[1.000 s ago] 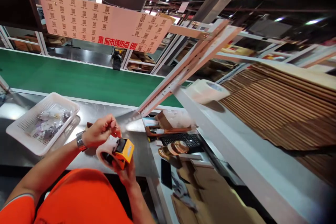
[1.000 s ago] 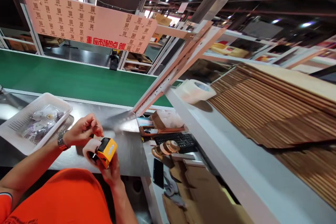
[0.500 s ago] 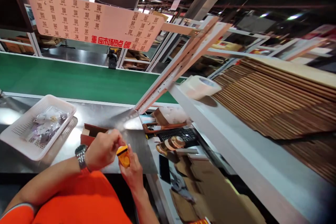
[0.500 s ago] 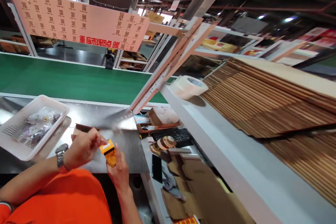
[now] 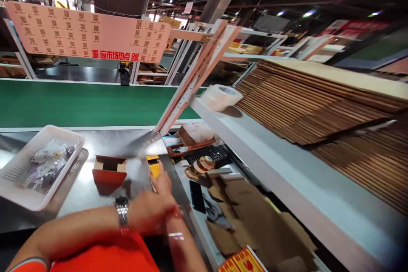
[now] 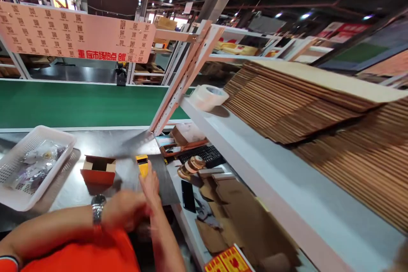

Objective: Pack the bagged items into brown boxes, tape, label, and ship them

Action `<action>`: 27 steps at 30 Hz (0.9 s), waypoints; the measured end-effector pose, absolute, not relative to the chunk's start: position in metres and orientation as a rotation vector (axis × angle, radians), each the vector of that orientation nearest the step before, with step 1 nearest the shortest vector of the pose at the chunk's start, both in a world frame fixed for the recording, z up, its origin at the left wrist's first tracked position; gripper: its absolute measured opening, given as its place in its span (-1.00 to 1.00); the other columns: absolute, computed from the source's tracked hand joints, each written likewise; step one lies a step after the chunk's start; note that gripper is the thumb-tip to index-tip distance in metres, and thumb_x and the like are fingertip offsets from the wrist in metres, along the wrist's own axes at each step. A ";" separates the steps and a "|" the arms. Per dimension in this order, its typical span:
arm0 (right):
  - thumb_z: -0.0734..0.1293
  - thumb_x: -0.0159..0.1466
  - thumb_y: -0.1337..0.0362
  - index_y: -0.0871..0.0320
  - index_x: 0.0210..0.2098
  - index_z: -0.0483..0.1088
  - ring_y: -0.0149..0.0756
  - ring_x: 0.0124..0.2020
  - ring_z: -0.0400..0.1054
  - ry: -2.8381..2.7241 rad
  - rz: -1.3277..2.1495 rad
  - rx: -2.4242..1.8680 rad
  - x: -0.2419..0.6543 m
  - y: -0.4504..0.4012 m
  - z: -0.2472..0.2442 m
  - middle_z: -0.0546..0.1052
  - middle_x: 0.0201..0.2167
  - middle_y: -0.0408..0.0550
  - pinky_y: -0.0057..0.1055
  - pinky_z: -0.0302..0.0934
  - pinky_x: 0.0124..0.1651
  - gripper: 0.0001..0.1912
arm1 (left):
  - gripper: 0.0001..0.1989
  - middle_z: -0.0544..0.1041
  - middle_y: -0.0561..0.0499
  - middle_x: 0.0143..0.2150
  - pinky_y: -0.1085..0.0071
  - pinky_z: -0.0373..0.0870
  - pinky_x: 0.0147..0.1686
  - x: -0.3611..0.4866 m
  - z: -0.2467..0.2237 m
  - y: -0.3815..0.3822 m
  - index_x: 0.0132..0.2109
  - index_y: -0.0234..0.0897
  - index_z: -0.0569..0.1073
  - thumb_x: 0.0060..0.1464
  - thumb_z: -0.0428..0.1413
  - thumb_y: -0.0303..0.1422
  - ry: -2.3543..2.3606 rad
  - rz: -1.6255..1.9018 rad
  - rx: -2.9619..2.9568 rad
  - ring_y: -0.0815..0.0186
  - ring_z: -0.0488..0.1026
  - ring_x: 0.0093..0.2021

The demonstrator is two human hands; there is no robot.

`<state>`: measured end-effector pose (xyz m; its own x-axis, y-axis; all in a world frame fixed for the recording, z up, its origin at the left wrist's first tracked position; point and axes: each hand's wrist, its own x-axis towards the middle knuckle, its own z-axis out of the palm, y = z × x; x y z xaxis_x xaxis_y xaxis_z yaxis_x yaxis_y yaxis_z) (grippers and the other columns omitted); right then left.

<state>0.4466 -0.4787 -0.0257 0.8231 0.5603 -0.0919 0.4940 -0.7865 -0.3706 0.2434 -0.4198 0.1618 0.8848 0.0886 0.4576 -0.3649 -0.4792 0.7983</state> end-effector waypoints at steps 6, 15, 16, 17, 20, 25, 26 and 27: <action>0.49 0.26 0.40 -0.02 0.53 0.34 0.05 0.14 0.52 -1.146 0.344 -2.811 0.431 -0.484 -0.095 0.54 0.15 0.23 -0.21 0.32 0.23 -0.14 | -0.45 0.67 -0.02 -0.27 0.33 0.64 -0.21 0.270 0.168 -0.340 -0.12 -0.16 0.21 0.12 0.38 0.01 0.541 0.770 1.078 0.21 0.70 -0.25; 0.40 0.34 -0.23 0.23 0.10 0.61 -0.05 -0.12 0.61 -0.408 0.502 -1.571 0.411 -0.471 -0.013 0.67 -0.05 0.23 -0.16 0.51 -0.03 -0.33 | -0.37 0.68 -0.05 -0.23 0.22 0.68 -0.14 0.268 0.154 -0.327 -0.08 -0.17 0.22 0.06 0.40 0.07 0.659 0.828 1.135 0.14 0.72 -0.17; 0.38 0.34 -0.29 0.23 0.08 0.61 -0.06 -0.12 0.61 -0.402 0.588 -1.451 0.403 -0.464 0.006 0.67 -0.03 0.24 -0.20 0.51 -0.08 -0.29 | -0.39 0.68 -0.04 -0.23 0.22 0.68 -0.13 0.269 0.152 -0.330 -0.08 -0.17 0.23 0.08 0.39 0.06 0.646 0.826 1.143 0.15 0.72 -0.17; 0.38 0.33 -0.32 0.23 0.07 0.61 -0.06 -0.12 0.61 -0.391 0.672 -1.359 0.394 -0.458 0.023 0.67 -0.02 0.26 -0.22 0.51 -0.12 -0.27 | -0.41 0.68 -0.04 -0.23 0.21 0.68 -0.12 0.269 0.149 -0.332 -0.07 -0.18 0.23 0.10 0.38 0.05 0.634 0.815 1.148 0.16 0.71 -0.18; 0.43 0.27 -0.30 0.21 0.06 0.55 -0.08 -0.14 0.59 -0.280 0.555 -1.337 0.371 -0.448 0.054 0.65 -0.03 0.23 -0.21 0.52 -0.13 -0.29 | -0.47 0.69 -0.06 -0.22 0.17 0.66 -0.07 0.266 0.138 -0.335 -0.07 -0.17 0.24 0.16 0.34 0.02 0.611 0.780 1.194 0.15 0.71 -0.18; 0.34 0.48 -0.05 0.15 0.00 0.55 -0.15 -0.02 0.54 -0.522 -0.145 -1.573 0.332 -0.461 0.070 0.61 -0.04 0.14 -0.21 0.48 0.09 -0.60 | -0.69 0.72 -0.14 -0.14 0.15 0.58 -0.01 0.247 0.116 -0.328 -0.07 -0.16 0.31 0.33 0.22 -0.09 0.597 0.813 1.533 0.08 0.72 -0.06; 0.32 0.51 0.00 0.14 0.02 0.58 -0.15 0.01 0.54 -0.660 -0.157 -1.603 0.324 -0.462 0.073 0.62 -0.02 0.14 -0.21 0.47 0.11 -0.63 | -0.72 0.72 -0.14 -0.14 0.15 0.57 -0.02 0.243 0.113 -0.327 -0.06 -0.16 0.32 0.34 0.20 -0.11 0.579 0.797 1.565 0.08 0.72 -0.06; 0.30 0.53 0.03 0.13 0.06 0.60 -0.14 0.03 0.54 -0.772 -0.146 -1.636 0.317 -0.461 0.077 0.63 -0.01 0.14 -0.20 0.46 0.13 -0.64 | -0.73 0.71 -0.14 -0.13 0.16 0.57 -0.02 0.239 0.110 -0.326 -0.06 -0.17 0.33 0.35 0.18 -0.11 0.561 0.780 1.569 0.09 0.72 -0.06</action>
<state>0.3172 -0.4608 0.0767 0.7674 0.3975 0.5030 0.5541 -0.0167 -0.8323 0.2393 -0.3263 0.1104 0.6545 0.7381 0.1637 -0.0796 -0.1480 0.9858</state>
